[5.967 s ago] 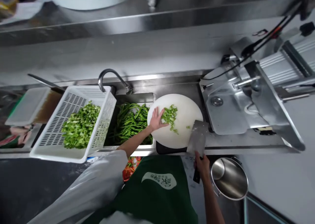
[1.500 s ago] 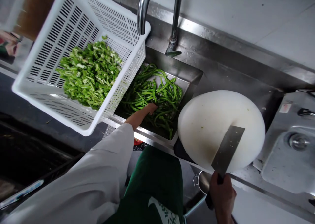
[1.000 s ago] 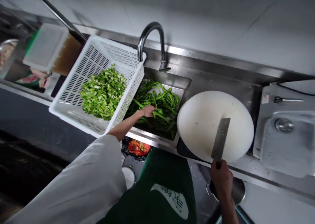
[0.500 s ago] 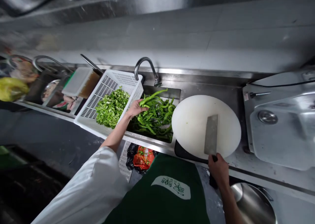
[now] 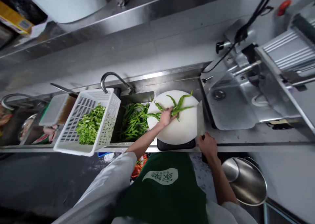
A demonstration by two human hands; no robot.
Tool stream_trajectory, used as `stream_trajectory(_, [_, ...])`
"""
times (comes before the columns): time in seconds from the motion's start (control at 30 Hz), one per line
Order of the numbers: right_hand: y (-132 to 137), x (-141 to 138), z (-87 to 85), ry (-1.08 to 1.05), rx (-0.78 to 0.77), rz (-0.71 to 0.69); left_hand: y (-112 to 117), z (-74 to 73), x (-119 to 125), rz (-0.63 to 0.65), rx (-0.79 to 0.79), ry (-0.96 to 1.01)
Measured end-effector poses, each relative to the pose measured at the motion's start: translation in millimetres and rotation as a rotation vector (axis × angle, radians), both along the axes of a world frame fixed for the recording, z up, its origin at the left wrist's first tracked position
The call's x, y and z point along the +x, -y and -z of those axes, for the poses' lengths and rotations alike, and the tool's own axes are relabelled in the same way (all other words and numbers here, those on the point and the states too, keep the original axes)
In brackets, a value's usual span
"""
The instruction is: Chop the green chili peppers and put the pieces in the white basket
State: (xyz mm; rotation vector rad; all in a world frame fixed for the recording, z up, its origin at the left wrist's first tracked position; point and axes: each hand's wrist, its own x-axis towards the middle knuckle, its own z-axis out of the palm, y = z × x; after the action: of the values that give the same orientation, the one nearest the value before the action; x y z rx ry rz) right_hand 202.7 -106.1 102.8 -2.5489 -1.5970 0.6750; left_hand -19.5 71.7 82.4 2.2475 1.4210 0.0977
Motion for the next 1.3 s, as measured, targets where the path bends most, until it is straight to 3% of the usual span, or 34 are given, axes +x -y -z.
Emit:
stream_trajectory(0.07, [5,0,1.0,0.008,-0.032,0.016,3,11.6,23,-0.003,-0.041,-0.101])
stream_trajectory(0.13, [12,-2,2.5,-0.001,-0.058,0.032,2,13.9,24,-0.001,-0.08,-0.16])
stream_trajectory(0.3, [23,-8,7.1,-0.037,-0.082,0.064,-11,5.5,-17,0.107,-0.14,-0.193])
stream_trajectory(0.4, [24,-10,10.2,-0.038,-0.076,0.091,-16,6.0,-36,0.094,-0.145,-0.076])
stream_trajectory(0.53, [23,-13,12.0,-0.04,-0.056,0.11,-16,8.1,-40,0.035,-0.118,0.198])
stream_trajectory(0.67, [21,-16,11.3,-0.055,-0.078,0.123,-22,-5.8,-40,-0.098,-0.006,0.409])
stream_trajectory(0.77, [21,-16,11.9,-0.056,-0.09,0.146,-28,-27.3,-50,-0.305,0.052,0.65])
stream_trajectory(0.9, [23,-17,15.5,-0.073,-0.07,0.168,-9,-44.0,-65,-0.646,-0.173,0.917])
stream_trajectory(0.97, [23,-17,17.6,-0.088,-0.062,0.186,12,-38.2,-63,-0.748,-0.386,0.948])
stream_trajectory(1.07, [23,-18,19.5,-0.092,-0.056,0.202,38,-16.9,-48,-0.829,-0.631,0.855])
stream_trajectory(1.2, [23,-17,19.9,-0.09,-0.053,0.191,38,3.5,-29,-0.906,-0.637,0.788])
stream_trajectory(1.3, [24,-15,19.5,-0.087,-0.064,0.198,29,1.6,-25,-0.91,-0.608,0.768])
